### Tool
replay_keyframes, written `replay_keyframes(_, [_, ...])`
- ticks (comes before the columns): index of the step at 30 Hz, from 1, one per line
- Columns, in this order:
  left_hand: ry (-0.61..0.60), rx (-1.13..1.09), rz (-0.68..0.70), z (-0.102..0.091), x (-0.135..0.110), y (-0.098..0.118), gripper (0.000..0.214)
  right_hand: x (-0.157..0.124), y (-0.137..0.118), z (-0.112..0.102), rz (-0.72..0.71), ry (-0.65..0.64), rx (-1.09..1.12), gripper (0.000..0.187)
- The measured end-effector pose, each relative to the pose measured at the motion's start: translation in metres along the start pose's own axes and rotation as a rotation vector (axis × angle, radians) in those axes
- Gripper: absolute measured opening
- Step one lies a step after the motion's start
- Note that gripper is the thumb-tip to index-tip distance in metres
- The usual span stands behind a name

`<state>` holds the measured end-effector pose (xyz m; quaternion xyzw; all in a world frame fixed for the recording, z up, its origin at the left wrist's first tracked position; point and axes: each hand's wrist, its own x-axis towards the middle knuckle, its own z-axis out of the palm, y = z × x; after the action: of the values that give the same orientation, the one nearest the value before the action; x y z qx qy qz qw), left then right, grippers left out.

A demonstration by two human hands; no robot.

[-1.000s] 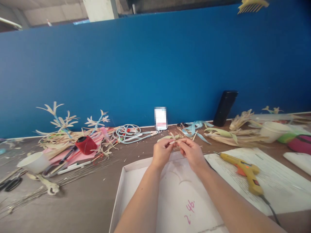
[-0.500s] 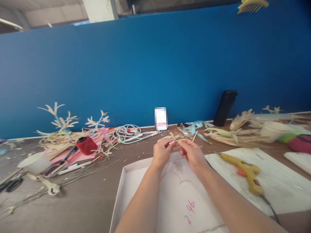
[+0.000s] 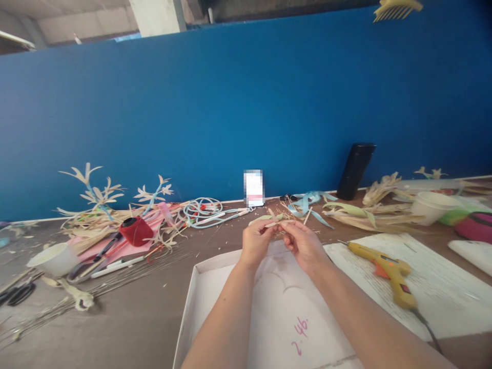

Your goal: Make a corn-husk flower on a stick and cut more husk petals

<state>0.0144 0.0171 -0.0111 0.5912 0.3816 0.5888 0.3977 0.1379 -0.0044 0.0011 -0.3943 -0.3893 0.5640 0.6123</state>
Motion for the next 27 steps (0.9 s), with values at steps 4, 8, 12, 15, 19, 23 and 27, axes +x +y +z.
replay_keyframes(4, [-0.004,0.022,0.006,-0.0006,-0.0002,0.0028,0.019,0.0006,0.0009,-0.0006,0.011,-0.008,0.011,0.023])
replay_keyframes(8, [-0.005,0.042,0.016,-0.0007,-0.0004,0.0048,0.018,0.0004,-0.0005,0.0001,0.034,-0.005,0.011,0.022])
replay_keyframes(12, [-0.005,0.051,0.013,-0.0009,-0.0004,0.0043,0.017,-0.0006,-0.0024,0.0007,0.050,-0.022,0.057,0.019])
replay_keyframes(15, [-0.006,0.046,0.005,-0.0008,-0.0007,0.0040,0.017,-0.0008,-0.0026,0.0008,0.060,-0.025,0.076,0.018])
replay_keyframes(19, [-0.009,0.019,-0.005,-0.0003,-0.0011,0.0046,0.018,-0.0003,-0.0026,0.0008,0.065,-0.021,0.080,0.018])
replay_keyframes(23, [-0.012,0.002,-0.016,-0.0001,-0.0011,0.0047,0.019,-0.0003,-0.0036,0.0014,0.070,-0.018,0.070,0.019])
replay_keyframes(27, [-0.022,-0.020,-0.024,-0.0001,-0.0009,0.0045,0.018,-0.0006,-0.0043,0.0018,0.073,-0.023,0.080,0.019])
